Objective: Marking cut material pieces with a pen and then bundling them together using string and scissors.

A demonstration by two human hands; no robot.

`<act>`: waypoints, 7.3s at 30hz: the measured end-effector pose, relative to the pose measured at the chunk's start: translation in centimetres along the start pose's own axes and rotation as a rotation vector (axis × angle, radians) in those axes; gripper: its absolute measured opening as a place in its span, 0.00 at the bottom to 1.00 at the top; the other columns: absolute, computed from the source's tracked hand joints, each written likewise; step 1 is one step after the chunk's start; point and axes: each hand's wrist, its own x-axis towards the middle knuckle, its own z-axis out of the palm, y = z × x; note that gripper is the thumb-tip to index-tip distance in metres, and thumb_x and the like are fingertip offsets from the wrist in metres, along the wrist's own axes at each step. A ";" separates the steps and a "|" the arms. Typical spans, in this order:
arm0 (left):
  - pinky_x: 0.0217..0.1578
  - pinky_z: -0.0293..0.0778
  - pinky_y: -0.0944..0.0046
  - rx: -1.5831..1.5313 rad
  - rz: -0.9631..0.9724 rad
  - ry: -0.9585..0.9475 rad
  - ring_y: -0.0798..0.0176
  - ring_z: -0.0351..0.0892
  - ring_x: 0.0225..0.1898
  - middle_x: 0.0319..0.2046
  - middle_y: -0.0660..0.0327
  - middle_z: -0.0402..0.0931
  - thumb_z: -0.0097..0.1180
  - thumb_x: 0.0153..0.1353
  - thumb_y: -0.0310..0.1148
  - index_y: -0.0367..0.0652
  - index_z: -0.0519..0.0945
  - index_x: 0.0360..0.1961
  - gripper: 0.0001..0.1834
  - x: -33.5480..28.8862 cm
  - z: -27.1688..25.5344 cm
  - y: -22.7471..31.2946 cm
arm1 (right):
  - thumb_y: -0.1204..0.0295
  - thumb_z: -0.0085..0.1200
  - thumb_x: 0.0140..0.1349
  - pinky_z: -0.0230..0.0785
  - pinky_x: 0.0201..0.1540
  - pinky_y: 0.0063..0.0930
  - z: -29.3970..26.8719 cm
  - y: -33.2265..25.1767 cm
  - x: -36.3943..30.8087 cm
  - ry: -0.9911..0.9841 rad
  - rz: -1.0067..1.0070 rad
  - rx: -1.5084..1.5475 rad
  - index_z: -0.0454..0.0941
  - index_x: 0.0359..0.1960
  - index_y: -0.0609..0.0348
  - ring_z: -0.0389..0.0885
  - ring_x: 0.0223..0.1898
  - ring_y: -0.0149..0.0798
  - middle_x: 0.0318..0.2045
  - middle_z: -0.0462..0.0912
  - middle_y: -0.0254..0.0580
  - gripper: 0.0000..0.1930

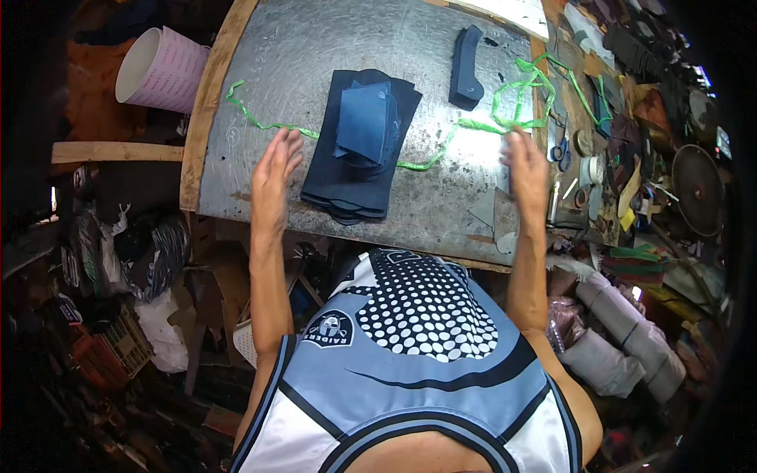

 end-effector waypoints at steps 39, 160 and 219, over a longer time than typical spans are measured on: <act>0.65 0.58 0.61 0.124 -0.267 -0.390 0.56 0.65 0.64 0.62 0.47 0.65 0.44 0.67 0.41 0.34 0.59 0.68 0.33 6.2 7.3 0.0 | 0.54 0.45 0.69 0.55 0.68 0.43 12.4 -1.0 2.9 0.284 -0.239 -0.017 0.65 0.60 0.75 0.63 0.65 0.62 0.62 0.65 0.71 0.32; 0.53 0.66 0.54 1.517 0.807 -0.518 0.53 0.72 0.48 0.44 0.54 0.73 0.59 0.58 0.49 0.41 0.67 0.63 0.36 32.9 -0.2 -3.9 | 0.64 0.66 0.54 0.65 0.63 0.40 20.2 -6.0 25.4 -0.612 -0.471 -0.477 0.65 0.63 0.62 0.72 0.60 0.53 0.59 0.72 0.57 0.36; 0.49 0.78 0.62 0.472 -0.108 -0.985 0.54 0.81 0.49 0.53 0.39 0.74 0.73 0.50 0.40 0.36 0.53 0.71 0.54 24.3 2.6 -0.8 | 0.52 0.58 0.59 0.76 0.40 0.40 22.9 -7.7 -13.4 -0.038 0.391 -0.108 0.73 0.53 0.78 0.85 0.35 0.53 0.32 0.83 0.62 0.35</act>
